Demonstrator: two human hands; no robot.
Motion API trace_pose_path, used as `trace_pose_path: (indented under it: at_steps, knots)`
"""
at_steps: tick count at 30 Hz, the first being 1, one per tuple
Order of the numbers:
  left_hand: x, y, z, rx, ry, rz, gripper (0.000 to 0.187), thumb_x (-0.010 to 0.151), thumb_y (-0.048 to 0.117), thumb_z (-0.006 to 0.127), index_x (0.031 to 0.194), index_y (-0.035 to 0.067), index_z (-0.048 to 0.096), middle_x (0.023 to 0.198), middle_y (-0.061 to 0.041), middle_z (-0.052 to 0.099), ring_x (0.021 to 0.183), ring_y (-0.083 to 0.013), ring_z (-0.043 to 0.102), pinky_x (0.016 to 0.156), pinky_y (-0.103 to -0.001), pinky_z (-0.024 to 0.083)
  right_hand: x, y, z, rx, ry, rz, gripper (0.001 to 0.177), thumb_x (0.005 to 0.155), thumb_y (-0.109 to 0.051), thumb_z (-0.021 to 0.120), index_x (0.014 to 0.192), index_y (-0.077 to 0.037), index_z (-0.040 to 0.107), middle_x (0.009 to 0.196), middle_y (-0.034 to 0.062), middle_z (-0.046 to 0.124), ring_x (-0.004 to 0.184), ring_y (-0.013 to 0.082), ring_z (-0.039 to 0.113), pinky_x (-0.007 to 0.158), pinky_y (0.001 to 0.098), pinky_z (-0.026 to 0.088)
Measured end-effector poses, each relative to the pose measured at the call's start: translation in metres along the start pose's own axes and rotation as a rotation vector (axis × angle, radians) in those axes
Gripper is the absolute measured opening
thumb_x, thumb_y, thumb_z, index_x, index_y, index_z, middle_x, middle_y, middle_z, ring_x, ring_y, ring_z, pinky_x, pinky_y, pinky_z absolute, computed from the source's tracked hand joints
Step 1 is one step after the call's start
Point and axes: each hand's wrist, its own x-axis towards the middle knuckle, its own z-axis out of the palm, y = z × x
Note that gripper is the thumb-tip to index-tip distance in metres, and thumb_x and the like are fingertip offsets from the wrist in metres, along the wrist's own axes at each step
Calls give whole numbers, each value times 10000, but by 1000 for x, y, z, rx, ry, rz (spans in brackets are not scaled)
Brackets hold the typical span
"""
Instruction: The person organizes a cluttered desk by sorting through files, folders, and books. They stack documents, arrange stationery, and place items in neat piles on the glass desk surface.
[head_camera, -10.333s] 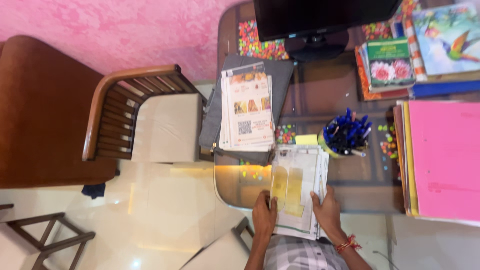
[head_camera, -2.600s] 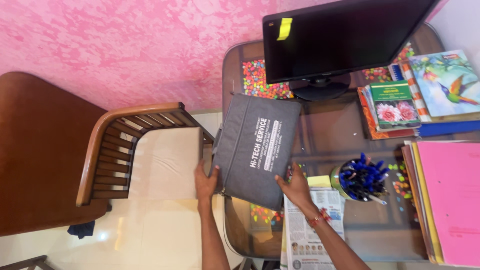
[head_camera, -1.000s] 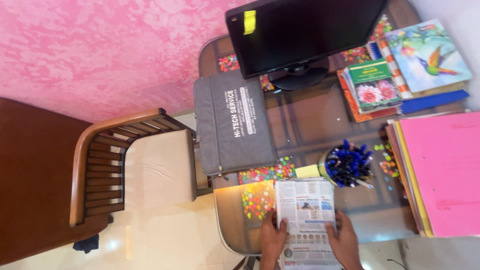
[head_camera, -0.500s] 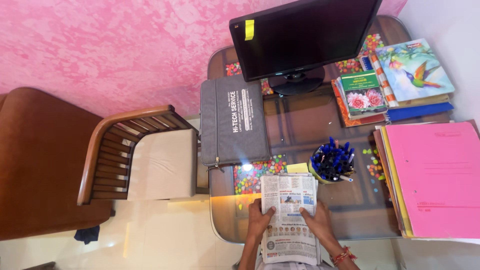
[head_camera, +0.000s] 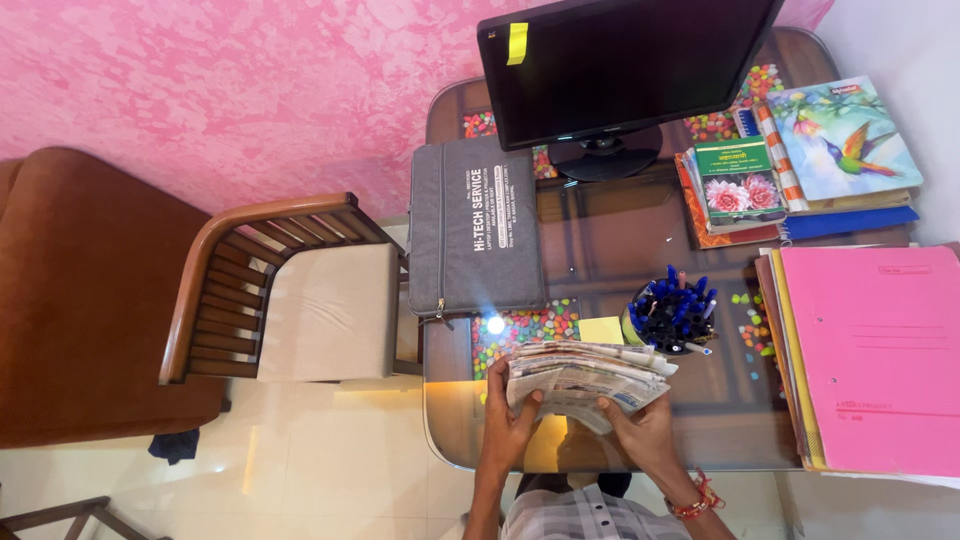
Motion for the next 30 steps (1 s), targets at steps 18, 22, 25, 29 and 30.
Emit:
trace_pose_path:
  at_steps: [18,22,25,29,30]
  knots:
    - [-16,-38,-17,-142,-18,108,733,804,137,853,1404,11,451,1215,-131,606,1139,-226,630,1000,-376,541,9,-21,-4,-322,-330,-225,558,671,-36,873,1191,-2,675,1199,99,699,1139,222,661,978,355,542]
    - [-20,-51,-12,-281,24,22,641,792,69,840,1311,19,468,1201,-121,594,1117,-225,626,982,-378,544,-1,5,-9,-229,-285,53,454,718,-29,837,1153,6,711,1096,115,778,992,194,735,891,324,597]
    - [-19,-58,-15,26,39,280,659,751,23,859,1297,12,491,1182,-146,617,1109,-246,631,1035,-379,513,-3,10,-15,-211,-309,-54,429,695,-26,853,1098,27,717,1115,124,749,1020,199,718,898,324,584]
    - [-18,-68,-15,60,57,205,655,737,30,867,1286,14,510,1173,-140,628,1092,-244,643,986,-369,540,1,13,-17,-184,-335,-157,388,733,-49,858,1085,30,716,1124,122,738,1038,196,716,921,324,582]
    - [-22,-69,-13,7,59,210,666,740,37,871,1289,16,494,1177,-135,624,1098,-240,640,988,-366,541,0,12,-19,-169,-347,-162,395,727,-55,865,1081,29,710,1128,125,733,1049,199,712,926,324,578]
